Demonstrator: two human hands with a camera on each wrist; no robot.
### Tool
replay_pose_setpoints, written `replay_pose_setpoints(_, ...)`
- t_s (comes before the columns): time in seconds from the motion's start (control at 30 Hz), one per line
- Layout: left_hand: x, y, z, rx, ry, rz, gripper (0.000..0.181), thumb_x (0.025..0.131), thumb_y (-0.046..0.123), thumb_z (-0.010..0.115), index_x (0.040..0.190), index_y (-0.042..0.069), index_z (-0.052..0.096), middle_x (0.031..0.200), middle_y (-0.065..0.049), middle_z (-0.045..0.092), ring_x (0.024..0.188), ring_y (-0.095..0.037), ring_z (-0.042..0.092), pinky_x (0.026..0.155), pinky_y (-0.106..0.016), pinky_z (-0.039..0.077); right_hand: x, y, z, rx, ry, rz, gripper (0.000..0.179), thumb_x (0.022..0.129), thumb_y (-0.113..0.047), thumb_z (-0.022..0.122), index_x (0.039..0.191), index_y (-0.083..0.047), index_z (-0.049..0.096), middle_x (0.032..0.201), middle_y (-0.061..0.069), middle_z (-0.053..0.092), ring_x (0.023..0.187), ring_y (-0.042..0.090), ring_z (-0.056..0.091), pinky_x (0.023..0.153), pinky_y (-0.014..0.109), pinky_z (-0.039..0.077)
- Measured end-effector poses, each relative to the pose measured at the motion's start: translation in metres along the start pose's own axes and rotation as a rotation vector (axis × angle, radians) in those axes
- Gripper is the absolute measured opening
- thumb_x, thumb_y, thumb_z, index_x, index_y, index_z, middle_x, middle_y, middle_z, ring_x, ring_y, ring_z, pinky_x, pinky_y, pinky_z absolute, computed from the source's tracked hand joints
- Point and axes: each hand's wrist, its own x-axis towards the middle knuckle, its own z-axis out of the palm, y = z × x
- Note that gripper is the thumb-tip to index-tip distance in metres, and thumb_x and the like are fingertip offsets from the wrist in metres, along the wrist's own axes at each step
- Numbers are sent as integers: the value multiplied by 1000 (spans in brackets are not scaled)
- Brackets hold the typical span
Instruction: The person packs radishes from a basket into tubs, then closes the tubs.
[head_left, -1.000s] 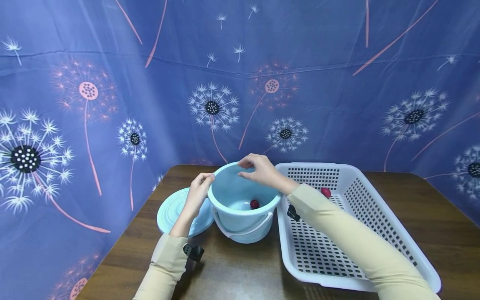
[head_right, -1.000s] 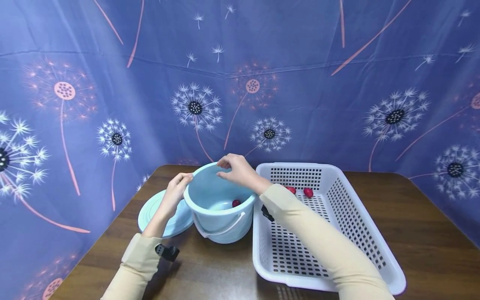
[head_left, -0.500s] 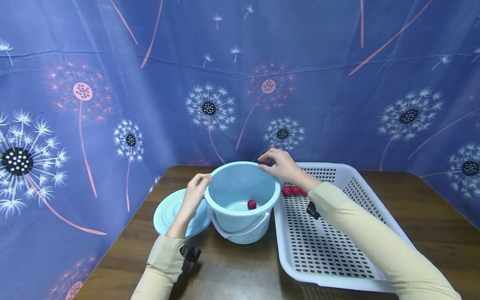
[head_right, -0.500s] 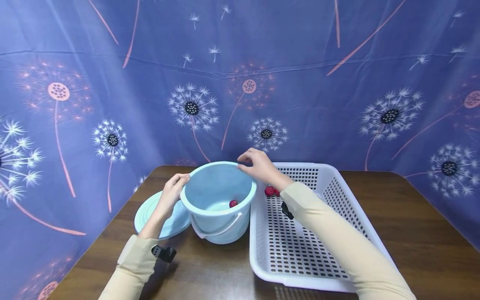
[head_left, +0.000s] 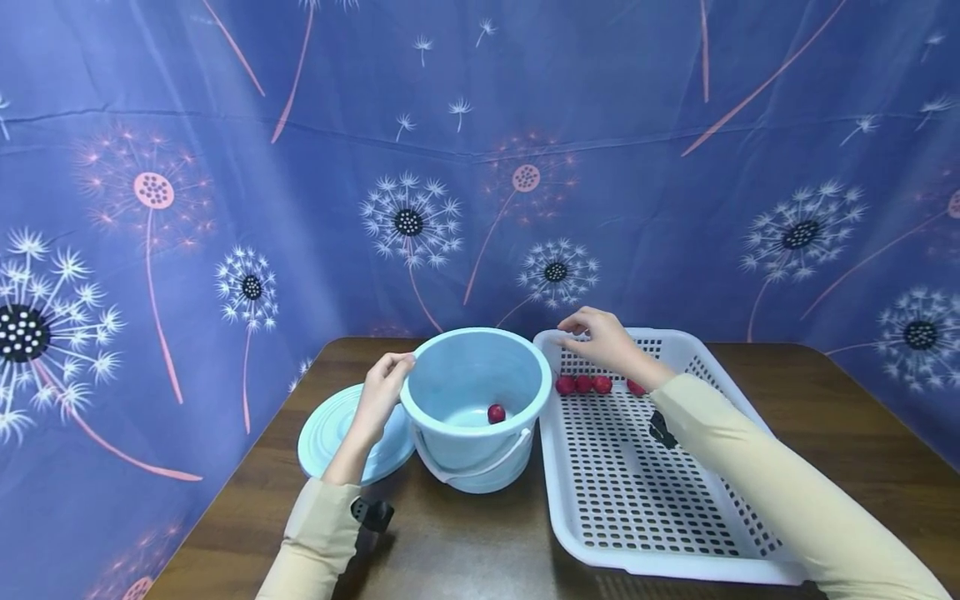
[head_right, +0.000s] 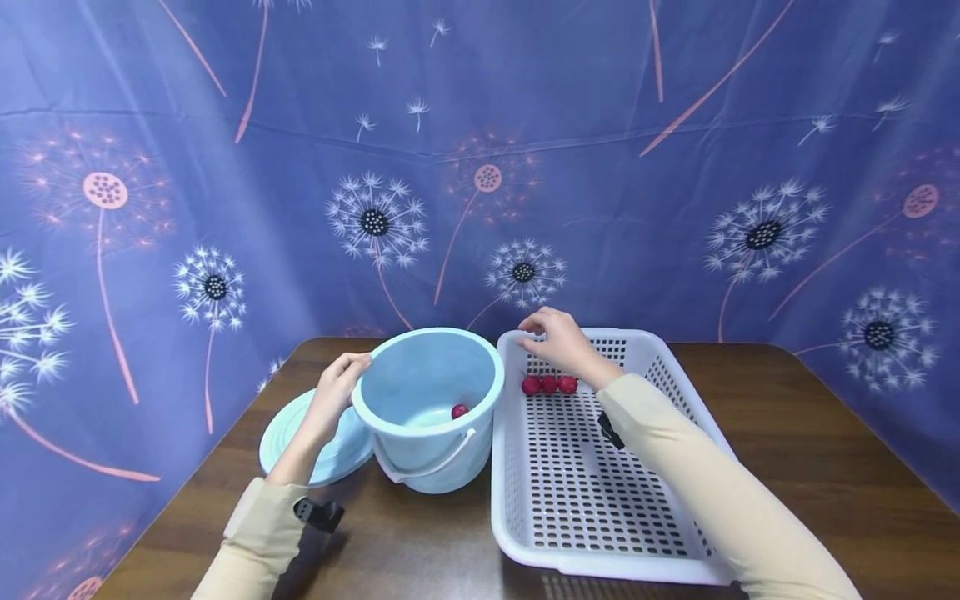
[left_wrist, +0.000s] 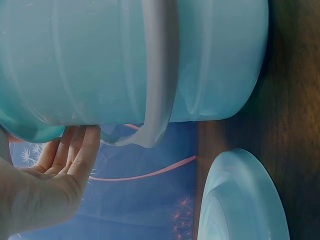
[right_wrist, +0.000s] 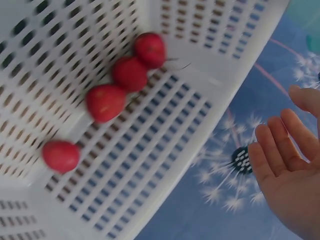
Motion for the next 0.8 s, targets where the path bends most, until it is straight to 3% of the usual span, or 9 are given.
replay_pose_setpoints(0.27,0,-2,0,0,21,-7,35,96,30,49,115,3,58,114,-16,59,107,-25,56,79,-28,51,-15,30,-3,-72,-14,84,30,85,-19,69,107,1,66,98,14,62,91,28,58,80,44,50)
replay_pose_setpoints(0.8,-1,2,0,-11,-2,-1,39,97,33,47,117,1,55,118,-17,56,113,-27,52,86,-36,51,-34,71,-11,-68,-86,212,36,86,-21,67,110,5,63,105,21,63,92,31,60,78,45,51)
